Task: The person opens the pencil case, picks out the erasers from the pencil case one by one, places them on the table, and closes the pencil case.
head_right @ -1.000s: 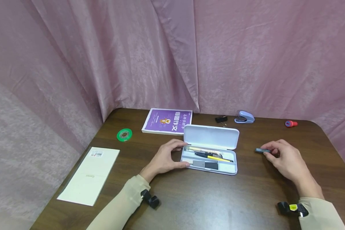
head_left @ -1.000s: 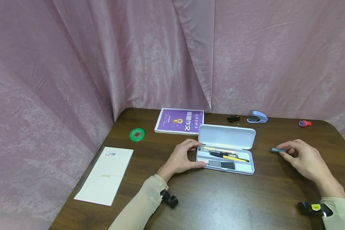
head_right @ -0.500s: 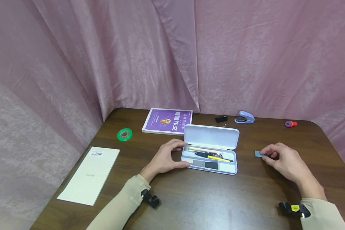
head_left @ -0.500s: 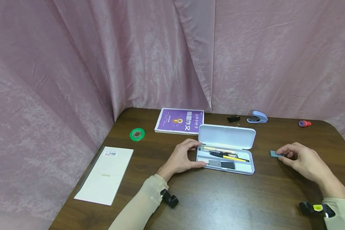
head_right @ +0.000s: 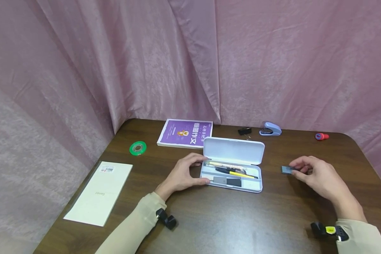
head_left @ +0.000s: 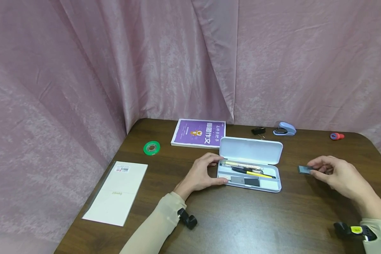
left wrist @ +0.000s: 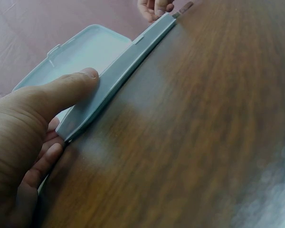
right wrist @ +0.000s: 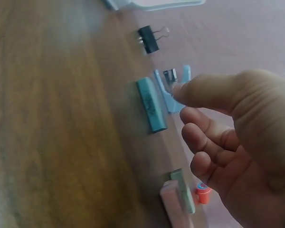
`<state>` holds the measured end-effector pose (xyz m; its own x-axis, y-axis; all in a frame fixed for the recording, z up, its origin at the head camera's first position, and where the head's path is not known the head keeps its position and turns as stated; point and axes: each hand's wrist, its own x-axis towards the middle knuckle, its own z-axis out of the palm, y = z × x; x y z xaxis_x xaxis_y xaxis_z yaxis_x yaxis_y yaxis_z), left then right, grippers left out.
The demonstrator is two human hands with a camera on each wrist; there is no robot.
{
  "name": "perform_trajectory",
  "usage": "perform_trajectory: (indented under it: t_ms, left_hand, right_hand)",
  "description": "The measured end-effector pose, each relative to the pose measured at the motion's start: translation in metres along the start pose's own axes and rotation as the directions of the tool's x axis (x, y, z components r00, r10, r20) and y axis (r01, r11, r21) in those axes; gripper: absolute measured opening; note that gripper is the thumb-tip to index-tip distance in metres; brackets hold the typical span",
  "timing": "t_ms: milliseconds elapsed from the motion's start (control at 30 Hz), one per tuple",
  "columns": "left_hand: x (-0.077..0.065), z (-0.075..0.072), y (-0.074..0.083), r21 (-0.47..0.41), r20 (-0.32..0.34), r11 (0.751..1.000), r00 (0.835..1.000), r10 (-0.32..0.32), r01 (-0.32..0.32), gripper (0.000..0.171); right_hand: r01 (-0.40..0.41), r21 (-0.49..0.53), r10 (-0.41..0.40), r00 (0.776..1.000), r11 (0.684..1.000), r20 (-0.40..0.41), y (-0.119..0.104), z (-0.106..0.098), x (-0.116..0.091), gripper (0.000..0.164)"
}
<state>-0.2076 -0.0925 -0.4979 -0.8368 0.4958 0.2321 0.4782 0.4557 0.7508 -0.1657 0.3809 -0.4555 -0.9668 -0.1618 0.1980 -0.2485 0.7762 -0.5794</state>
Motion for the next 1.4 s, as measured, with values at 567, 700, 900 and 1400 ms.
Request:
perform_trajectory:
  t_ms: [567,700,900,1400]
  left_hand:
    - [0.001,-0.001,0.002,-0.008,-0.001,1.000,1.000,0.005,-0.005,0.079]
    - [0.002,0.001,0.001,-0.014,-0.001,1.000,1.000,0.014,-0.014,0.079]
    - [0.002,0.002,0.000,-0.009,-0.003,1.000,1.000,0.000,0.000,0.078]
    - [0.001,0.000,0.001,-0.006,0.001,1.000,1.000,-0.013,0.013,0.078]
  right_hand:
    - [0.010,0.329,-0.025,0.999,0.944,0.042,-0.042,-0.015,0.000,0.031]
    - [0.072,0.321,-0.077,0.997,0.944,0.003,-0.059,-0.013,-0.001,0.035]
    - [0.140,0.311,-0.137,0.990,0.940,-0.030,-0.081,-0.005,0.004,0.033]
    - [0.214,0.353,-0.234,0.972,0.911,0.014,-0.114,0.018,0.021,0.033]
